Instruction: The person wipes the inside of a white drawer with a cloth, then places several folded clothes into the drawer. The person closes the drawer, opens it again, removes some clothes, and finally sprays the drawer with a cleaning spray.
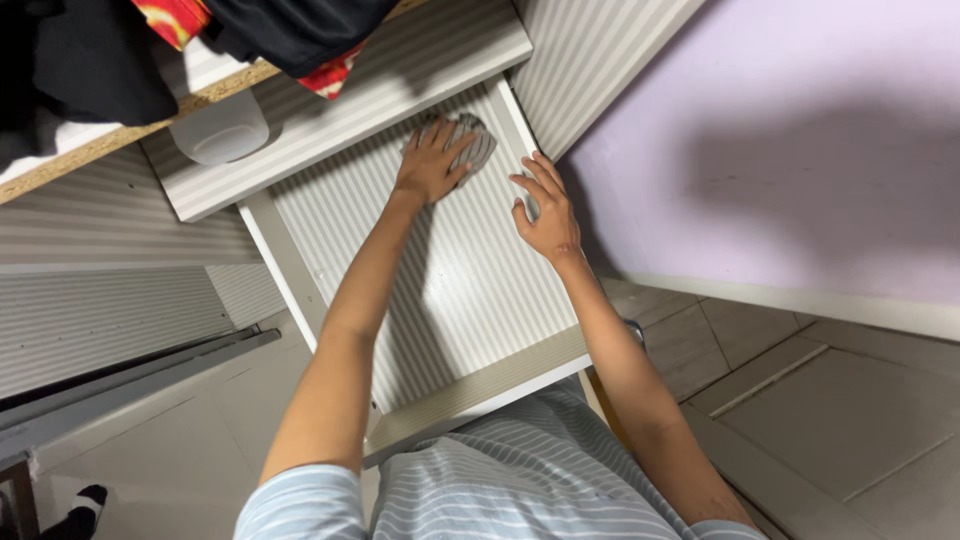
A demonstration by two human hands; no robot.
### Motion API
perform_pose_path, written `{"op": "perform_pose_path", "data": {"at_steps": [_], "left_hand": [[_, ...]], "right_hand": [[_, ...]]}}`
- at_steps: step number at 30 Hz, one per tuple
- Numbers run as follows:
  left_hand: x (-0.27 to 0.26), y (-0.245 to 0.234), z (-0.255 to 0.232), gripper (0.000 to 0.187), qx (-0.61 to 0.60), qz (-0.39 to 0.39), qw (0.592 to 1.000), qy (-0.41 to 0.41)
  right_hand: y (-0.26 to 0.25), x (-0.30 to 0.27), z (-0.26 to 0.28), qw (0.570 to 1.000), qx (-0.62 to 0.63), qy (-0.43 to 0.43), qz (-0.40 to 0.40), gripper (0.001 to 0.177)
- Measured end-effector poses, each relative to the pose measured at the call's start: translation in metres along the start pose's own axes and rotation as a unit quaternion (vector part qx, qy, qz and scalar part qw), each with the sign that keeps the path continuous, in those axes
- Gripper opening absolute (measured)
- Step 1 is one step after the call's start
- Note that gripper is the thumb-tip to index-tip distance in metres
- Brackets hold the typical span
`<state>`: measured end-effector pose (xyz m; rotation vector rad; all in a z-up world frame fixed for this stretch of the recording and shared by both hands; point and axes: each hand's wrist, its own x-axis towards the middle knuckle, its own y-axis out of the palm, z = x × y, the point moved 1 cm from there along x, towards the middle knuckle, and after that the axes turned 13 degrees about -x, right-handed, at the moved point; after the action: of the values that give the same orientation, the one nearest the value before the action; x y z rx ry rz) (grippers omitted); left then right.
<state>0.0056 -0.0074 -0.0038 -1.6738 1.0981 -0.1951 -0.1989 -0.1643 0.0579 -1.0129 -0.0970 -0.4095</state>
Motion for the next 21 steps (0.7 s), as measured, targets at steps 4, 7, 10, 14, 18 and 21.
{"op": "perform_pose_path", "data": {"at_steps": [4, 7, 10, 14, 18, 21], "left_hand": [[0.018, -0.009, -0.019, 0.065, -0.077, -0.044, 0.995, -0.053], [0.009, 0.020, -0.034, 0.064, -0.046, -0.121, 0.991, -0.039], [-0.017, 0.065, -0.055, 0.069, -0.025, -0.218, 0.975, 0.016], [-0.074, 0.126, -0.091, 0.074, -0.021, -0.181, 0.979, 0.092], [-0.151, 0.173, -0.125, 0.066, 0.022, -0.114, 0.968, 0.221], [-0.177, 0.173, -0.121, 0.059, -0.027, -0.100, 0.930, 0.352]], "right_hand": [[-0.002, 0.004, 0.002, 1.000, -0.009, -0.002, -0.004, 0.031], [-0.001, 0.003, 0.004, 1.000, -0.009, -0.010, -0.008, 0.028], [-0.002, 0.005, 0.004, 0.999, -0.009, -0.028, -0.021, 0.024], [-0.003, 0.006, 0.004, 0.999, -0.009, -0.028, -0.018, 0.024], [-0.002, 0.003, 0.005, 1.000, -0.015, -0.020, -0.009, 0.023], [0.000, 0.002, 0.003, 0.999, -0.028, -0.031, -0.013, 0.022]]}}
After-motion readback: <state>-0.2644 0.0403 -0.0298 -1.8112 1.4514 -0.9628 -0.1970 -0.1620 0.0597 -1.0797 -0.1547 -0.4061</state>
